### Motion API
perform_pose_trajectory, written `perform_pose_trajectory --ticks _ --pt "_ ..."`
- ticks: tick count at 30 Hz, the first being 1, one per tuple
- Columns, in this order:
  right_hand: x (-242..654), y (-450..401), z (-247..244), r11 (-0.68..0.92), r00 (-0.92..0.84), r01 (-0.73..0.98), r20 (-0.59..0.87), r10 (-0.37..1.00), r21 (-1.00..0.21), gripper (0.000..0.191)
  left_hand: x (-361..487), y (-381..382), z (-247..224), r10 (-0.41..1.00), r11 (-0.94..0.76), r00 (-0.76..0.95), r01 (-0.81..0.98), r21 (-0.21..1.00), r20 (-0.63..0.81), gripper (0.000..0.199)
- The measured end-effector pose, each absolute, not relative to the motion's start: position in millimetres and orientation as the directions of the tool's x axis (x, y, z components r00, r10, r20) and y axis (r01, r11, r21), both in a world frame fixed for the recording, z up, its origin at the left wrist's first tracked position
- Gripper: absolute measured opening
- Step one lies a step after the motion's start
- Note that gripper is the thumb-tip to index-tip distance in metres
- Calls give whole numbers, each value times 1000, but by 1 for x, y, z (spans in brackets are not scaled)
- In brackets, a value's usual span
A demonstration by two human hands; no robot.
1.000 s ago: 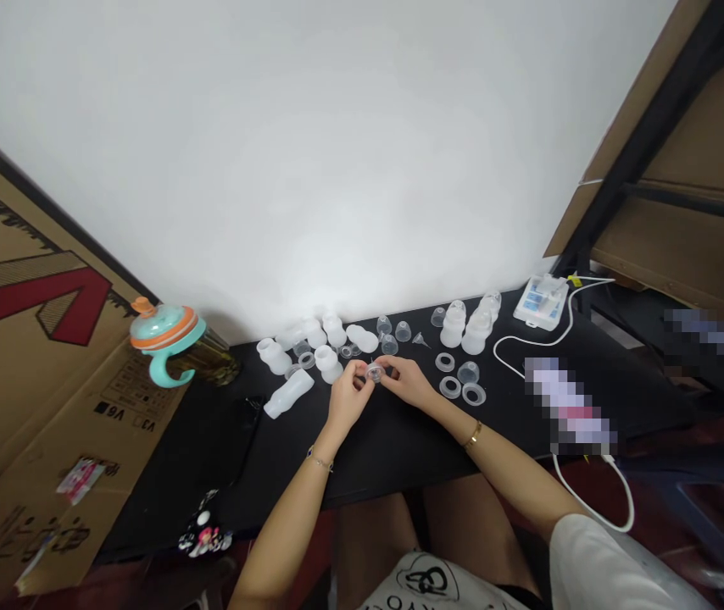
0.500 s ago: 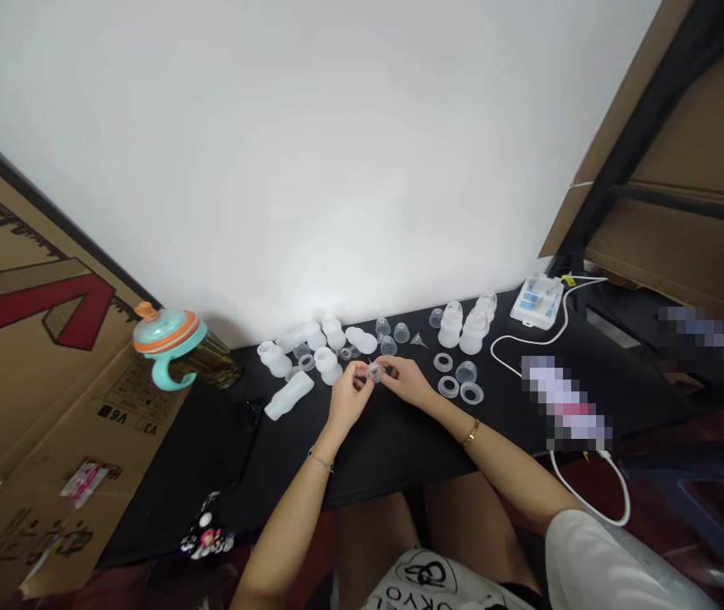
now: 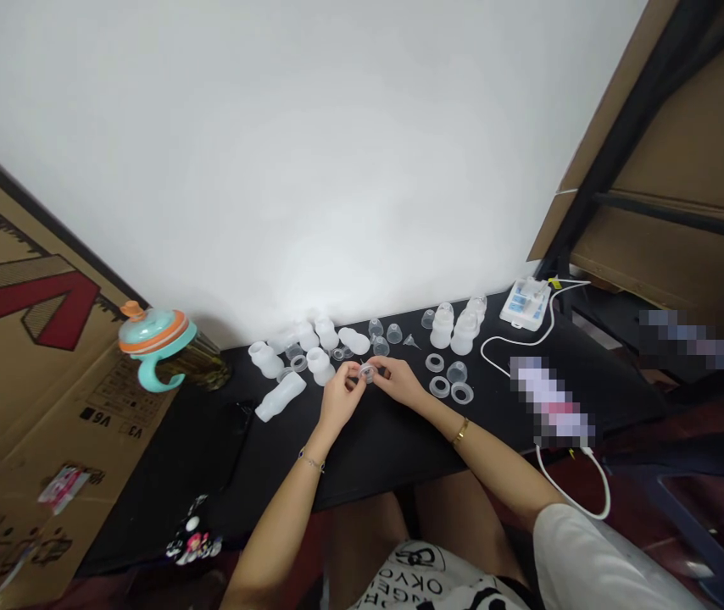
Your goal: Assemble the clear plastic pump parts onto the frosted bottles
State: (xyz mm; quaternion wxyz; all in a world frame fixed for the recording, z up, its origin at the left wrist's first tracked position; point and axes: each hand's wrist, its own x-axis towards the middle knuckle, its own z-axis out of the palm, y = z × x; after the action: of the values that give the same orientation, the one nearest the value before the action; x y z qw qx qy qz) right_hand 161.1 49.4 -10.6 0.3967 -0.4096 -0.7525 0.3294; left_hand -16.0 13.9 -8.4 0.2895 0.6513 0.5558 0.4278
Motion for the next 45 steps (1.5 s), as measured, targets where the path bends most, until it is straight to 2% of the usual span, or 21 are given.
perform_pose_trajectory --ticks 29,45 --pt "167 46 -5 445 -378 467 282 882 -764 25 -12 13 -8 970 -230 43 475 849 239 19" --pt "166 45 1 451 -389 425 292 874 -785 25 -13 9 -1 966 -238 55 565 790 252 18"
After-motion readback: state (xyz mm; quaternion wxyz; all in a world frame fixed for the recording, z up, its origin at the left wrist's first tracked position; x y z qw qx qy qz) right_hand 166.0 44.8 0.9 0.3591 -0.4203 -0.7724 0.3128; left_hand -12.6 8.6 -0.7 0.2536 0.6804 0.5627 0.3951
